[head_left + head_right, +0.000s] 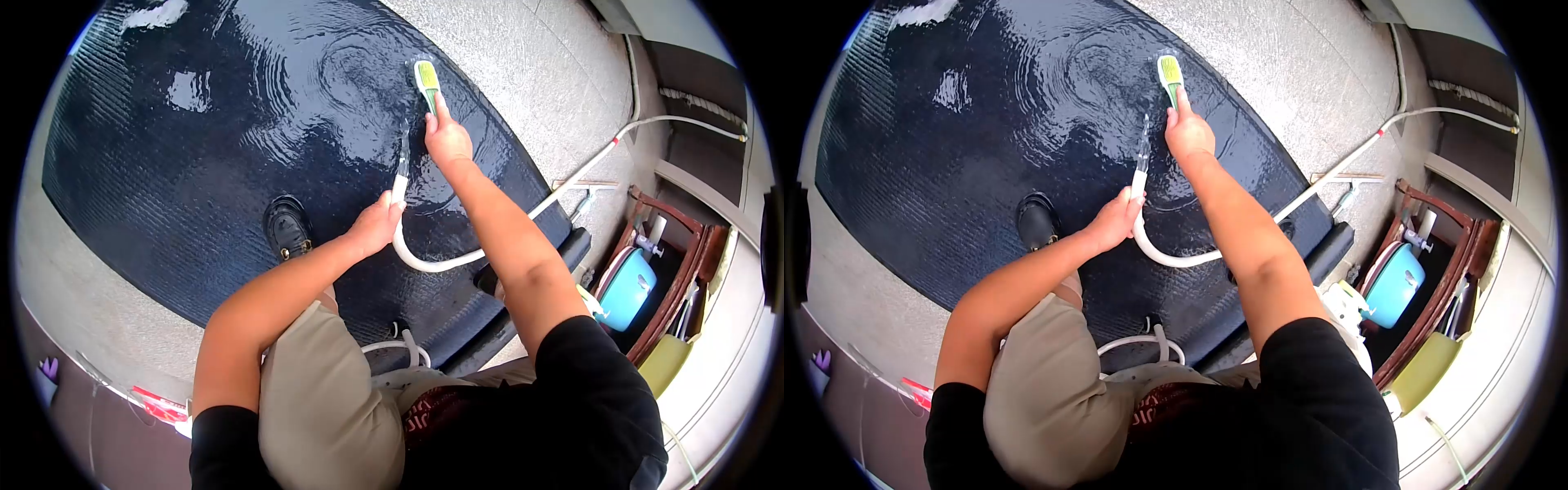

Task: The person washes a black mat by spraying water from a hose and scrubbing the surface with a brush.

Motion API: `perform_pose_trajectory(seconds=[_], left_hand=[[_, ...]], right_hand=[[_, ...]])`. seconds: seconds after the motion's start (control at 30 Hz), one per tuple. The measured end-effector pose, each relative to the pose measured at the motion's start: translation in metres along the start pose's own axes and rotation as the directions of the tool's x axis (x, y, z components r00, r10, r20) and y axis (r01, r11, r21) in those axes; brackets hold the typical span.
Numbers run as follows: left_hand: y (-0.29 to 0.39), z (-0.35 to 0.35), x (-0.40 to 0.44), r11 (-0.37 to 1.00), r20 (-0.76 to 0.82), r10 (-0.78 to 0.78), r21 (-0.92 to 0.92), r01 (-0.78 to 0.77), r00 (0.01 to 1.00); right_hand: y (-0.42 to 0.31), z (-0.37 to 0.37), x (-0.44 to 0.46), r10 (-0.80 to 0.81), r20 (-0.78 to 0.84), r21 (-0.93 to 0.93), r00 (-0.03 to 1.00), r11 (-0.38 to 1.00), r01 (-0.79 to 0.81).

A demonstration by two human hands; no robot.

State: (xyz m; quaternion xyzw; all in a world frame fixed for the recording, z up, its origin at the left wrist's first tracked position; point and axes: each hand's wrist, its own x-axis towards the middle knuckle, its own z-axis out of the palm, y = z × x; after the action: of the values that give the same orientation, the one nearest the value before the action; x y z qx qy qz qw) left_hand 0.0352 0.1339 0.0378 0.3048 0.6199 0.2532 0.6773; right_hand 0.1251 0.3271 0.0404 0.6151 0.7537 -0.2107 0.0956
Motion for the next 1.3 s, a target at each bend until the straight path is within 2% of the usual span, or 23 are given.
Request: perform_pose_trajectory(seconds=[0.1, 0.2, 0.27, 0.33, 0.37, 0.43, 0.47, 0.6, 0.7, 0.8, 0.9, 0.93, 0.97, 1.07, 1.13, 1.17, 1.23, 1.3], left_hand=[[0.005, -0.003, 0.0, 0.999, 0.032, -0.014, -0.036, 0.015, 0.999], [0.001, -0.001, 0.008, 0.999, 0.019, -0.001, -0.035, 0.002, 1.0], [-0.006, -0.004, 0.011, 1.0, -0.009, -0.009, -0.013, 0.009, 1.0], [-0.007, -0.009, 0.007, 0.995, -0.005, -0.057, -0.081, 0.056, 0.998], [-0.006, -0.011, 0.006, 0.995, -0.003, -0.064, -0.079, 0.064, 0.998], [0.001, -0.017, 0.0, 0.972, 0.018, -0.131, -0.196, 0.132, 0.991], [0.002, -0.019, 0.0, 0.972, 0.017, -0.136, -0.193, 0.136, 0.991], [-0.002, -0.022, 0.0, 0.965, 0.005, -0.143, -0.22, 0.14, 0.99], [-0.006, -0.024, -0.001, 0.96, 0.0, -0.155, -0.235, 0.151, 0.988], [-0.008, -0.027, -0.002, 0.946, -0.014, -0.173, -0.282, 0.162, 0.985], [-0.009, -0.024, -0.009, 0.964, 0.02, -0.136, -0.226, 0.137, 0.991], [-0.002, -0.022, -0.008, 0.966, 0.03, -0.127, -0.223, 0.131, 0.991], [0.005, -0.02, -0.009, 0.973, 0.074, -0.124, -0.187, 0.135, 0.99], [0.005, -0.001, -0.005, 0.985, 0.179, -0.115, -0.108, 0.135, 0.977], [-0.004, 0.013, 0.001, 0.994, 0.165, -0.025, 0.109, 0.007, 0.986], [-0.001, 0.017, 0.001, 0.994, 0.17, -0.025, 0.107, 0.007, 0.985], [0.009, 0.017, 0.002, 0.987, 0.172, -0.02, 0.163, -0.009, 0.985], [0.003, 0.014, 0.003, 0.991, 0.132, 0.014, 0.132, -0.032, 0.991]], right_hand=[[-0.015, -0.012, 0.03, -0.001, 0.004, 0.055, 1.0, 0.998, 0.001], [0.024, 0.012, -0.02, -0.096, -0.015, -0.002, 0.995, 0.995, 0.096], [0.058, 0.028, -0.069, -0.027, 0.057, 0.006, 0.998, 1.0, 0.027], [0.066, 0.033, -0.086, -0.074, 0.04, 0.022, 0.996, 0.997, 0.073], [0.067, 0.038, -0.078, -0.081, 0.026, 0.005, 0.996, 0.997, 0.081], [0.043, 0.024, -0.045, -0.091, 0.041, -0.042, 0.995, 0.995, 0.093], [0.025, 0.018, -0.016, -0.155, -0.003, -0.049, 0.988, 0.987, 0.155], [-0.045, -0.023, 0.085, -0.236, 0.022, -0.011, 0.972, 0.972, 0.236], [-0.015, -0.029, 0.077, -0.289, 0.055, -0.023, 0.956, 0.956, 0.291], [0.075, -0.003, -0.004, -0.29, 0.088, -0.059, 0.953, 0.954, 0.296], [0.154, 0.008, -0.096, -0.145, 0.077, -0.084, 0.986, 0.985, 0.151], [0.164, 0.002, -0.113, -0.059, 0.123, -0.137, 0.991, 0.988, 0.076], [0.168, 0.004, -0.113, -0.044, 0.093, -0.138, 0.995, 0.989, 0.057], [0.133, 0.012, -0.077, 0.038, -0.004, -0.063, 0.999, 0.997, -0.038], [0.081, 0.006, -0.032, 0.152, -0.019, 0.017, 0.988, 0.988, -0.152], [0.065, 0.0, -0.015, 0.156, -0.022, 0.031, 0.988, 0.987, -0.155], [0.064, -0.001, -0.005, 0.143, -0.022, 0.038, 0.989, 0.989, -0.142], [0.087, 0.003, -0.035, 0.13, 0.001, -0.002, 0.992, 0.992, -0.13]])
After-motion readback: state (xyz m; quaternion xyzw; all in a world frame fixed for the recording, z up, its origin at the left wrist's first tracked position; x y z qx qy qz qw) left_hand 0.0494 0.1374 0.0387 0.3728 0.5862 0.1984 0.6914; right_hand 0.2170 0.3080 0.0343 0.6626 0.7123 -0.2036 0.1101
